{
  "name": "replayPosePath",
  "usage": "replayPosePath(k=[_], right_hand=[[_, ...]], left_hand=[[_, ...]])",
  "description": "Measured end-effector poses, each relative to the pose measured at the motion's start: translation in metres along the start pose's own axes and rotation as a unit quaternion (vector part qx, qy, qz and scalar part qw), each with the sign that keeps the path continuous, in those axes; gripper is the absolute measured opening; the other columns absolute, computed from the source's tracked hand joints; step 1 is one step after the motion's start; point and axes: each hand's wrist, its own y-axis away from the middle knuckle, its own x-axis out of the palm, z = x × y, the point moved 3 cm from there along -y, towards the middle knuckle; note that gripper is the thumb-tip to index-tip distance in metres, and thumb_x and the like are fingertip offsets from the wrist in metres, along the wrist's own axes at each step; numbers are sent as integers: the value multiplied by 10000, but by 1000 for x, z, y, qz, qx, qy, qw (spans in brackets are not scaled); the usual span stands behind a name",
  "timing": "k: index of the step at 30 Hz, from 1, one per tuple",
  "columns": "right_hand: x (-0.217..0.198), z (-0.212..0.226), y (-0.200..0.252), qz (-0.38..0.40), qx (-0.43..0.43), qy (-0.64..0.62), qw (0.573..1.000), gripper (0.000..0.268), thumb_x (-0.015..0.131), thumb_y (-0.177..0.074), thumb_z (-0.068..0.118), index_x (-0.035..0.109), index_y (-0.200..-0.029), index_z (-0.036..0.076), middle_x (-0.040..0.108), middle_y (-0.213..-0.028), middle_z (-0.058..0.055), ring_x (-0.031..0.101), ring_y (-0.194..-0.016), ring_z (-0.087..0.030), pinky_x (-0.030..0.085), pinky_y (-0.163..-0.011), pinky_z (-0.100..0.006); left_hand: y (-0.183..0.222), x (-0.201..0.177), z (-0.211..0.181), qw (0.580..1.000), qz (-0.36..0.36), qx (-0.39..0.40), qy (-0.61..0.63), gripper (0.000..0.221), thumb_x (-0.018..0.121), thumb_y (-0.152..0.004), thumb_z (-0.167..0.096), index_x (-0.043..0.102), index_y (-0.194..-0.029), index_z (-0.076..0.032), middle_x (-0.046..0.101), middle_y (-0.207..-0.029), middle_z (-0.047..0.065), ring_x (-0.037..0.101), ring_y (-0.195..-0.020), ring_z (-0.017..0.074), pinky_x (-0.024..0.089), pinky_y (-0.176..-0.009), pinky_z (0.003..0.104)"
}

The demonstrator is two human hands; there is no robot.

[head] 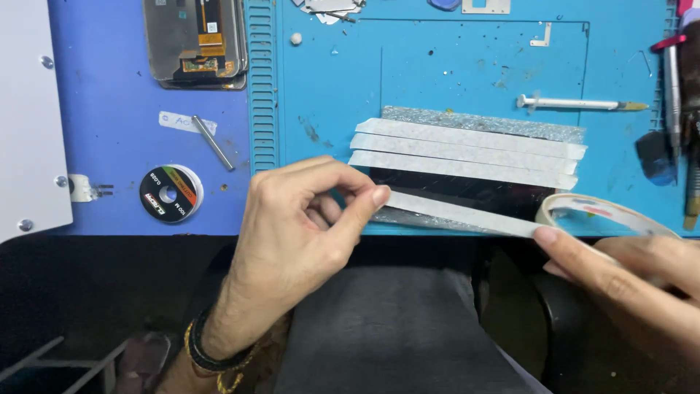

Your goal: Applying double-sided tape to a phone screen and trimming the edges with scissors

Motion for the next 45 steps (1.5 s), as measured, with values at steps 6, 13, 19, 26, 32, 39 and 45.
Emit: replayPosePath(k=[6,13,19,26,32,39,45], right_hand=[[21,-52,32,24,85,-24,996,714,731,-804,153,591,-1504,163,720,-1064,-44,697,-918,-187,536,-955,-349],[30,-64,48,113,342,-191,913,791,706,-741,128,596,-1503,307,577,-1485,12,622,-1310,-126,473,-1111,-320],[26,-79,31,87,18,20,996,759,536,-895,309,462,-1625,116,689,-1159,-35,677,-1133,-234,493,-1037,-358],[31,-80,27,74,26,11,997,653,526,-938,246,528,-1573,97,686,-1087,-52,687,-1123,-215,504,-1055,-338],[31,-72,17,60,-13,42,997,565,540,-983,119,571,-1541,33,664,-907,-36,687,-902,-185,526,-948,-337],[34,-78,19,56,-6,25,998,602,553,-963,139,541,-1556,37,637,-882,-62,676,-1010,-239,512,-1051,-383],[35,-81,16,71,-37,62,995,605,558,-973,87,529,-1571,0,617,-823,-29,674,-848,-180,533,-966,-353]], left_hand=[[-8,-6,13,998,-10,-2,-59,211,799,-908,-153,684,-733,-121,696,-696,-65,474,-400,20,392,-484,213],[-11,-9,18,996,-5,-8,-83,238,814,-899,-138,662,-716,-127,622,-559,-72,508,-418,15,428,-509,217],[-13,-8,19,997,5,-32,-67,244,794,-920,-132,655,-721,-115,627,-494,-59,566,-395,1,454,-502,188],[-15,-12,16,990,35,-132,-17,231,783,-923,-192,691,-728,-106,621,-397,-29,718,-366,67,526,-440,164],[-16,-11,17,991,31,-130,-14,247,789,-919,-187,674,-717,-106,616,-408,-21,746,-393,77,493,-411,162],[-17,-11,17,992,32,-115,-35,269,773,-933,-191,654,-703,-118,621,-409,-31,756,-408,71,478,-435,168],[-18,-11,19,995,29,-79,-43,243,779,-922,-169,659,-719,-113,669,-472,-29,632,-403,14,481,-498,182]])
